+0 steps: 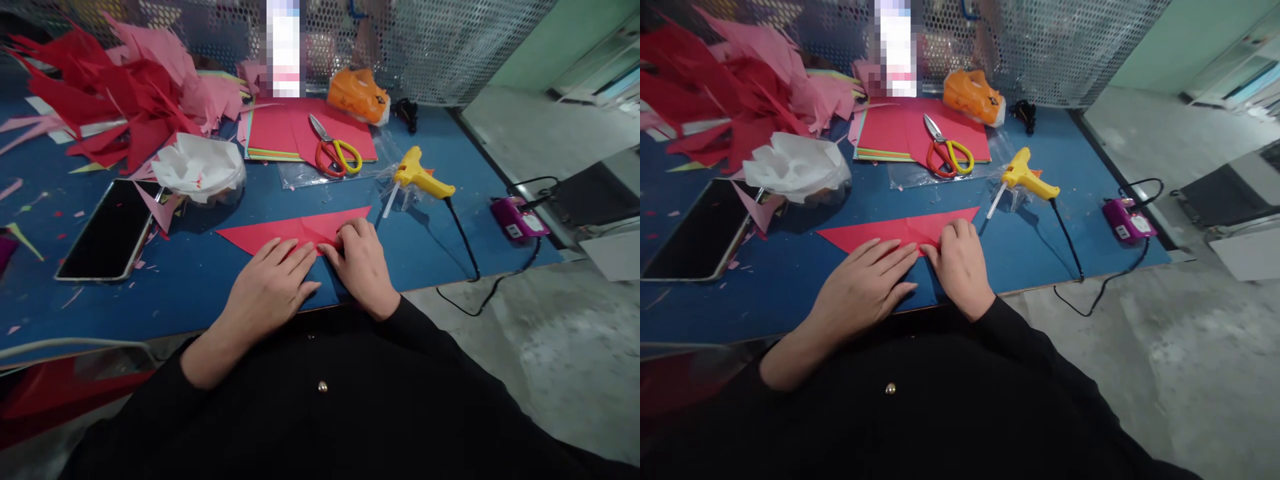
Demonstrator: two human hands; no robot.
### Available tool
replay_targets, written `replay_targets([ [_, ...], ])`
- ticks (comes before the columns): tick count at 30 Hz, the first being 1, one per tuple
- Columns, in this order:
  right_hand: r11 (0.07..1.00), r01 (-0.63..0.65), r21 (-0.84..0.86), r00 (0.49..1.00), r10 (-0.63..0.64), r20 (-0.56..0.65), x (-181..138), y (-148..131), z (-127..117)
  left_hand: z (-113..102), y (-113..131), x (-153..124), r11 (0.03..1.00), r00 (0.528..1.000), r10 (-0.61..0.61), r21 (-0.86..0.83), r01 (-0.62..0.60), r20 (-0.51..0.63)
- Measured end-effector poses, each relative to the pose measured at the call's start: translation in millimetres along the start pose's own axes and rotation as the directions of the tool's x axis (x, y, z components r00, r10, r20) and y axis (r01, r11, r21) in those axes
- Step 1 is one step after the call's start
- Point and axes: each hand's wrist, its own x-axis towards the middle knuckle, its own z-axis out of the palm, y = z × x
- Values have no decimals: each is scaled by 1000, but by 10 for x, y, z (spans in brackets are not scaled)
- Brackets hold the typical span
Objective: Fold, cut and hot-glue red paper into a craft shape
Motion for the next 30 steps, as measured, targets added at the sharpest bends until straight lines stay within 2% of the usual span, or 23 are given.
replay_targets([
  [3,999,17,47,996,-13,-87,-59,-21,-42,-18,21,-1,1000,999,-28,5,28,27],
  [5,980,148,136,986,-136,-93,-136,-55,-81,-31,24,-9,999,999,-36,-5,37,36],
  [7,920,306,246,948,-317,8,-223,-95,-109,-31,19,-20,999,998,-38,-30,40,44],
  [8,895,347,282,921,-381,77,-264,-112,-113,-25,15,-27,998,998,-38,-43,40,44],
  [10,882,368,293,883,-430,186,-324,-138,-104,-8,13,-44,998,998,-39,-55,41,46],
  [13,901,365,233,871,-420,256,-360,-160,-69,13,27,-82,998,998,-45,-42,47,48],
  [18,895,423,141,848,-445,286,-365,-140,-53,-36,36,-227,993,991,-118,14,117,56],
  [23,947,315,-65,925,-291,246,-407,168,-145,-140,-2,-459,984,983,-173,55,170,67],
  [26,931,343,-122,915,-301,269,-424,318,-217,-165,-23,-520,984,984,-167,77,163,54],
  [30,912,351,-213,926,-304,223,-337,214,-318,-183,-44,-444,982,986,-166,92,164,18],
])
